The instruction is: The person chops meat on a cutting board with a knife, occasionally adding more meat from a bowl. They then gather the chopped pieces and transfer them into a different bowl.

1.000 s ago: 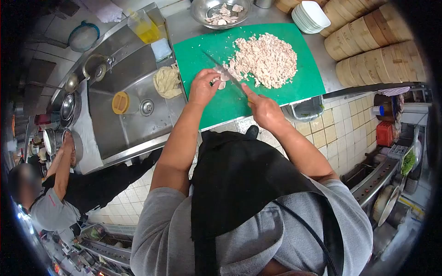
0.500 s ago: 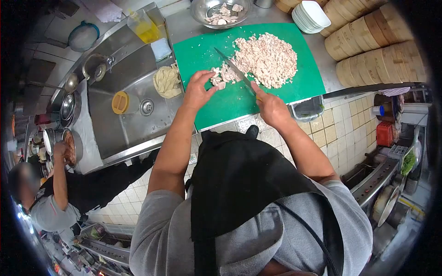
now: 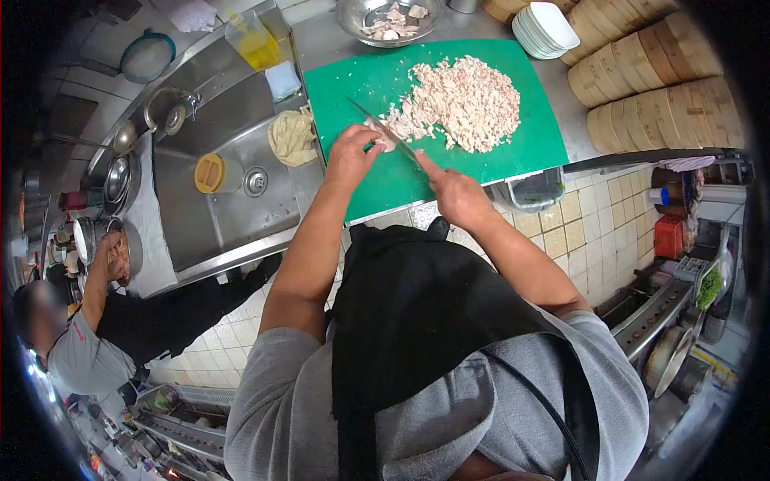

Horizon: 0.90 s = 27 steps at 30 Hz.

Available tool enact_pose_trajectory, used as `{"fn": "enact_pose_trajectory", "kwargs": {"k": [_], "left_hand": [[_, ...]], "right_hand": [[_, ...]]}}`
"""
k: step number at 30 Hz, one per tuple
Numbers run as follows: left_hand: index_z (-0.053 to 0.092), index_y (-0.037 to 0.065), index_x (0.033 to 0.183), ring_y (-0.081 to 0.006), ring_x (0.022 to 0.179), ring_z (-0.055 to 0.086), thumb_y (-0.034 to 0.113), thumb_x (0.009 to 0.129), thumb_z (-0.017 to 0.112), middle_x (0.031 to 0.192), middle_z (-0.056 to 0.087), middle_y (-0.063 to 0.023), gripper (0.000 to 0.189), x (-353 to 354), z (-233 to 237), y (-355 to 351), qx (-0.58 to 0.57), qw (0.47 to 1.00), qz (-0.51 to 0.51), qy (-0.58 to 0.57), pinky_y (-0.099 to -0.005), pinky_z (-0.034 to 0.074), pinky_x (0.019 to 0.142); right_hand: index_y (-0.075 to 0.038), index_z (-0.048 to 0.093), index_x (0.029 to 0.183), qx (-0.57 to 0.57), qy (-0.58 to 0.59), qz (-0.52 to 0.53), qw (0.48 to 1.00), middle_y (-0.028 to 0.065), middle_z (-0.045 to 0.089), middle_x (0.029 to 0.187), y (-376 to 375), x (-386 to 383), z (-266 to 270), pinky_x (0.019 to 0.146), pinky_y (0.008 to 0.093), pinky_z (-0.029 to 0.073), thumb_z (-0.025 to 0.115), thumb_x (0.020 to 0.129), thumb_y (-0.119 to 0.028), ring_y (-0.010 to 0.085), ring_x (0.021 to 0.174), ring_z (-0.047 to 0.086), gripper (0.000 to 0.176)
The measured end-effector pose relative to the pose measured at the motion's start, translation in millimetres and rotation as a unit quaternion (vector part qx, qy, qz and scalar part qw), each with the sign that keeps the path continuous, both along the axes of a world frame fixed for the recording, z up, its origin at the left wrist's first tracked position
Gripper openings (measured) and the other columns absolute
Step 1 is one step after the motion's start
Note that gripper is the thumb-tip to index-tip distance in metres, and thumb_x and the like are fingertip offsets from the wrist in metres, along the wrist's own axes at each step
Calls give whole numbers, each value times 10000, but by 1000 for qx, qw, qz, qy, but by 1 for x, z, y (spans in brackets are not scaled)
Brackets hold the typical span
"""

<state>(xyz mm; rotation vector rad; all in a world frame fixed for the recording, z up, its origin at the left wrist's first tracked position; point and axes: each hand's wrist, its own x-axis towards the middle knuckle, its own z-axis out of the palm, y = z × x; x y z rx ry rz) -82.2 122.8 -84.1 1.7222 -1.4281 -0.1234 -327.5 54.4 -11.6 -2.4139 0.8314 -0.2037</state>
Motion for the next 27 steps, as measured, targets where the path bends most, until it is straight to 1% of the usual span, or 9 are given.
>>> {"fn": "enact_pose_trajectory", "kwargs": {"k": [2, 3, 5, 8, 12, 14, 17, 23, 27], "left_hand": [[779, 66, 977, -289, 935, 711, 110, 763, 863, 1022, 730, -103, 234, 1, -1, 0, 11, 1000, -4, -16, -371, 579, 820], [779, 66, 977, -289, 935, 711, 110, 763, 863, 1022, 730, -103, 234, 3, 0, 0, 10, 1000, 0, -17, -371, 579, 820], [769, 79, 954, -302, 936, 695, 98, 763, 846, 995, 713, -91, 206, 0, 0, 2, 6, 1000, -4, -7, -401, 571, 829], [768, 80, 949, -309, 944, 688, 95, 759, 845, 993, 710, -94, 206, -1, -2, 2, 1, 1000, 2, -17, -405, 567, 836], [768, 85, 947, -317, 946, 685, 91, 755, 843, 1000, 707, -98, 206, -4, -5, 9, 1, 1000, 20, -2, -413, 562, 846], [768, 86, 937, -313, 941, 686, 86, 752, 842, 985, 716, -92, 199, -1, -9, 7, 1, 999, 29, -14, -413, 558, 848], [766, 84, 913, -310, 935, 686, 80, 750, 840, 957, 725, -83, 179, -4, -3, 8, -3, 999, 32, -23, -416, 556, 842], [759, 79, 881, -311, 922, 686, 80, 757, 833, 940, 735, -74, 144, -3, -9, 11, -15, 999, 34, -32, -423, 553, 833], [758, 80, 881, -308, 914, 686, 79, 754, 833, 936, 735, -70, 147, -3, -5, 12, -15, 998, 44, -40, -423, 553, 832]], "right_hand": [[-248, 348, 1607, -4, 94, 20, 995, 256, 679, 954, -5, 0, -3, 776, 546, 552, 573, 982, -128, 460, 829, 678, 675], [-248, 348, 1607, -5, 93, 24, 995, 256, 679, 954, -5, 3, -1, 776, 546, 552, 573, 982, -128, 460, 829, 678, 675], [-248, 350, 1606, -10, -2, 6, 1000, 255, 682, 951, 1, 0, 4, 771, 542, 553, 583, 978, -137, 442, 833, 688, 679], [-254, 357, 1604, -21, 92, 17, 995, 257, 683, 950, -4, -3, -15, 772, 541, 553, 587, 978, -147, 436, 839, 692, 675], [-245, 361, 1601, -15, 86, 18, 996, 259, 683, 947, -2, -3, -1, 781, 540, 553, 581, 981, -151, 443, 848, 689, 664], [-244, 362, 1600, -13, 4, -2, 1000, 255, 680, 932, 2, -2, 4, 786, 536, 553, 580, 986, -147, 447, 846, 684, 659], [-253, 355, 1603, -12, 96, 14, 995, 253, 673, 928, -5, -3, -13, 783, 533, 554, 581, 991, -137, 444, 836, 680, 663], [-250, 339, 1611, -15, 16, 2, 1000, 252, 666, 924, 6, -2, 3, 787, 528, 555, 583, 986, -123, 449, 830, 674, 683], [-248, 332, 1613, -16, 77, 35, 996, 242, 663, 913, -1, -4, -9, 789, 529, 552, 582, 985, -125, 452, 830, 670, 687]]}}
